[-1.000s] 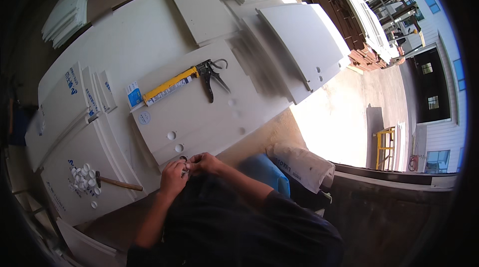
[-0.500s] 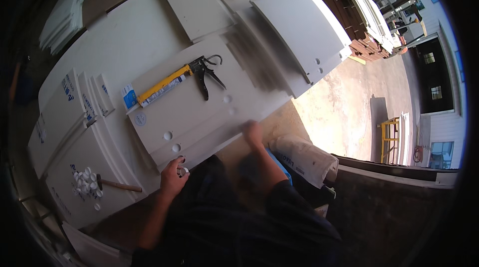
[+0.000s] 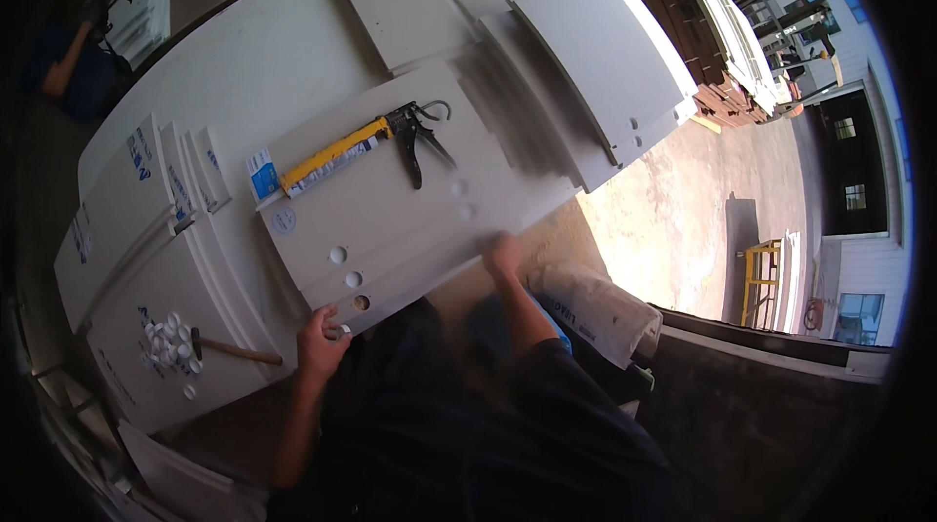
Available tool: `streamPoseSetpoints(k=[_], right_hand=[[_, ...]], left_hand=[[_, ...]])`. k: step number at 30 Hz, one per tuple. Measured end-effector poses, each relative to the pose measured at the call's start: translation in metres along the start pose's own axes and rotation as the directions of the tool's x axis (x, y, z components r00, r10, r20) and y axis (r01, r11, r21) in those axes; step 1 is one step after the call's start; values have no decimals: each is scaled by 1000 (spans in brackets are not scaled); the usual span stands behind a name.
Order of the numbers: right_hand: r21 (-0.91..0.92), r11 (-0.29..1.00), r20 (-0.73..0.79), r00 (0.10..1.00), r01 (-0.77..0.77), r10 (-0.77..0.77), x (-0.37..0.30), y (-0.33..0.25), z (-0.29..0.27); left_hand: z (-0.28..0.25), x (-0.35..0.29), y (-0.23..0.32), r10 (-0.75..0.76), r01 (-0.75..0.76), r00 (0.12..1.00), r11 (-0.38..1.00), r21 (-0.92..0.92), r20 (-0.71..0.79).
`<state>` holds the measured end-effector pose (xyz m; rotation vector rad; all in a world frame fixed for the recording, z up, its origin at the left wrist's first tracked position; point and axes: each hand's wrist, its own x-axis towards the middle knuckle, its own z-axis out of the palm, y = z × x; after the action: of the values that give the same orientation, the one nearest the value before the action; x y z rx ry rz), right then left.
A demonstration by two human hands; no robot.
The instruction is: The person uses a hammer to tap white plastic plugs into pre-drilled holes on white cabinet panels. They then use a caulking gun to apply sealant into the holes and insert additional plugs. The person stacks the finished panels and continues the process on a new panel.
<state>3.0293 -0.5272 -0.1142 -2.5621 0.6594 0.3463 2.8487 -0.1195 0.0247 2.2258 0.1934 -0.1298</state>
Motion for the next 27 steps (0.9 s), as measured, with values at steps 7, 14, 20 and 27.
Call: streamPoseSetpoints(k=[7,14,20,27], right_hand=[[434,810,273,915,-394,299,-12,-18,-16],[327,828,419,855,-457,306,-5,-30,-40],[316,948,391,904,46,-174,-125,-117,-25],[522,841,830,313,-145,-462,-216,-210,-24]], left_hand=[[-10,-1,0,-93,93,996,995,-43,3],[-2,-15,-12,-191,185,981,963,-197,-14],[-16,1,27,-159,154,987,982,-107,-36],[-2,5,25,83,-85,993,996,-20,-79]])
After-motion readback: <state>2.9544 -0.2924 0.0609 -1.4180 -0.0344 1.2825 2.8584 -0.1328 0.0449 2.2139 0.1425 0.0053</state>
